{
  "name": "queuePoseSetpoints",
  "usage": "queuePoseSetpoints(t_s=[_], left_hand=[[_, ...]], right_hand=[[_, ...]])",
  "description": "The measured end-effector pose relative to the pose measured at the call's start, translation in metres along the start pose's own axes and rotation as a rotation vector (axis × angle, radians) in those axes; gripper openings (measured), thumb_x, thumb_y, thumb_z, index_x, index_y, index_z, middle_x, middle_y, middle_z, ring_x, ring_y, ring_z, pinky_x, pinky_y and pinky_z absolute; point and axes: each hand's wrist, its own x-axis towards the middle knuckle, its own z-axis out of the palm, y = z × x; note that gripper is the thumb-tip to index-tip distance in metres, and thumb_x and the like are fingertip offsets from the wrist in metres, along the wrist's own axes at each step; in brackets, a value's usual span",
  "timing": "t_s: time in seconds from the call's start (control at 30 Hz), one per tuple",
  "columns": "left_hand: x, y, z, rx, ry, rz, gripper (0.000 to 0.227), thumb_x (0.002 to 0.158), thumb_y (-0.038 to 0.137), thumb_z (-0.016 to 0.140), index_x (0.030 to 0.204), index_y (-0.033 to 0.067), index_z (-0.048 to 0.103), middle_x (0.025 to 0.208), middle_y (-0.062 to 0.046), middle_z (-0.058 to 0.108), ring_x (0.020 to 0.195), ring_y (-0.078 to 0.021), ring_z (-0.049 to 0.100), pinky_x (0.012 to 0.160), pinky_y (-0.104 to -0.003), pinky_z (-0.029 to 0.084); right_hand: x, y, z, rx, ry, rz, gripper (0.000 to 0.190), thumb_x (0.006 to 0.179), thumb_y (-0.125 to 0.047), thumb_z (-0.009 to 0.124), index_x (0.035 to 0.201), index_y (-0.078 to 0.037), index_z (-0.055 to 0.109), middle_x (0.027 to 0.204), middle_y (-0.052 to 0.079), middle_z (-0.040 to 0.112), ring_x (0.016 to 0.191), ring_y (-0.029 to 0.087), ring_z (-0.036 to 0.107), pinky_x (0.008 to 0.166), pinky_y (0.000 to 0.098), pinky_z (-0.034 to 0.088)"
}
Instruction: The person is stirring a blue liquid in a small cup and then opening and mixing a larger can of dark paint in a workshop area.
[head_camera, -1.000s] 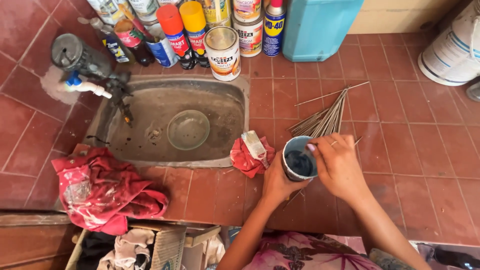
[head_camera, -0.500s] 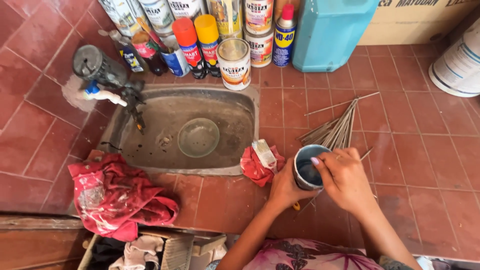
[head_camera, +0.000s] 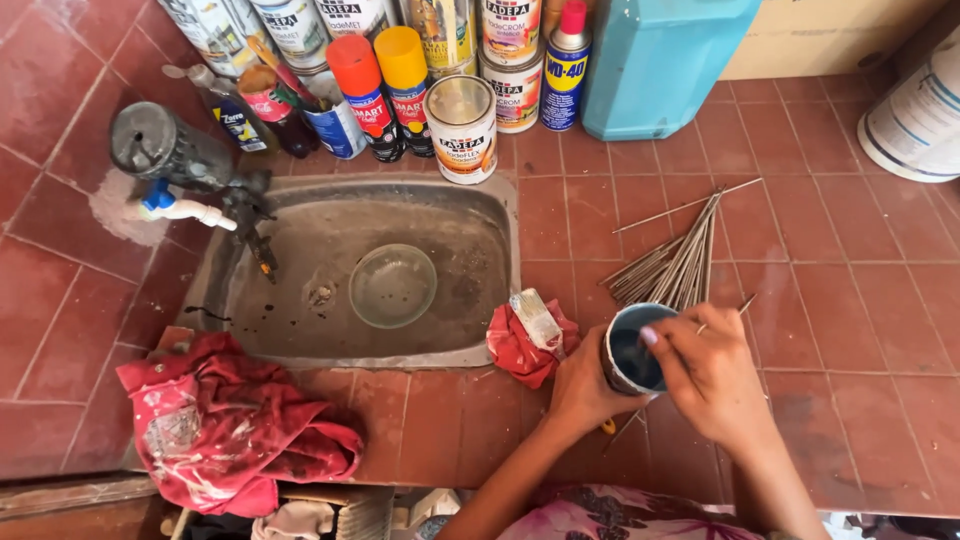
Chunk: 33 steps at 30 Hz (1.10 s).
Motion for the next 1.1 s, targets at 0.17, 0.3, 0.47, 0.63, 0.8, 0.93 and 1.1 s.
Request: queuePoseSetpoints(t_s=[0.17,0.3,0.47,0.63,0.8,0.93,1.1], left_hand=[[0.002,-0.006,0.002,0.048,0.032,0.057,0.092,0.054,0.042,0.084,0.135,0.0165,0.049,0.123,-0.009,0.072,0.11,-0.0348,0.069,0.083,-0.048,0.052],[0.002,-0.009,0.001,0.03,0.004,0.087,0.094,0.055,0.04,0.085,0.137,0.0145,0.046,0.126,-0.011,0.07,0.112,-0.0338,0.068,0.085,-0.047,0.052],[0.003,-0.006,0.0,0.049,0.004,0.068,0.092,0.055,0.037,0.086,0.135,0.0148,0.048,0.124,-0.01,0.071,0.112,-0.0341,0.068,0.084,-0.048,0.052],[0.001,-0.007,-0.001,0.021,0.005,0.108,0.091,0.055,0.037,0.087,0.134,0.0145,0.047,0.124,-0.009,0.07,0.112,-0.0329,0.068,0.081,-0.047,0.051],[0.003,-0.008,0.001,0.039,0.009,0.094,0.091,0.054,0.037,0.087,0.134,0.0149,0.047,0.123,-0.009,0.07,0.112,-0.0328,0.068,0.083,-0.046,0.051],[0.002,-0.009,0.0,0.023,0.0,0.108,0.094,0.054,0.036,0.087,0.136,0.013,0.047,0.126,-0.011,0.069,0.114,-0.0342,0.067,0.085,-0.047,0.051],[0.003,-0.01,0.002,0.033,0.011,0.113,0.093,0.053,0.035,0.088,0.135,0.0122,0.047,0.124,-0.011,0.07,0.112,-0.034,0.068,0.084,-0.046,0.052]], right_hand=[[-0.004,0.005,0.004,-0.201,-0.064,0.055,0.021,0.101,-0.026,0.057,0.094,-0.013,0.07,0.071,0.005,0.062,0.079,0.026,0.055,0.084,0.0438,0.037],[-0.004,-0.004,0.0,0.039,-0.099,0.012,0.014,0.097,-0.019,0.061,0.091,-0.009,0.067,0.085,0.001,0.071,0.08,0.022,0.058,0.088,0.042,0.038],[-0.009,0.005,0.003,-0.197,-0.063,0.084,0.018,0.1,-0.026,0.058,0.093,-0.014,0.069,0.079,0.002,0.067,0.088,0.023,0.057,0.088,0.0431,0.035],[-0.009,-0.003,-0.001,0.014,-0.098,0.024,0.016,0.097,-0.022,0.06,0.087,-0.011,0.067,0.084,-0.001,0.071,0.085,0.02,0.061,0.092,0.0398,0.037],[-0.01,0.002,0.005,-0.067,-0.026,0.01,0.014,0.098,-0.019,0.06,0.09,-0.011,0.069,0.082,0.001,0.068,0.087,0.019,0.06,0.096,0.0425,0.032],[-0.014,0.005,0.008,-0.134,0.011,-0.019,0.015,0.098,-0.022,0.06,0.088,-0.011,0.066,0.086,-0.002,0.069,0.089,0.018,0.061,0.098,0.0424,0.031],[-0.009,0.001,0.005,-0.086,-0.013,-0.046,0.013,0.098,-0.019,0.06,0.093,-0.011,0.068,0.087,-0.006,0.073,0.088,0.02,0.061,0.095,0.0423,0.032]])
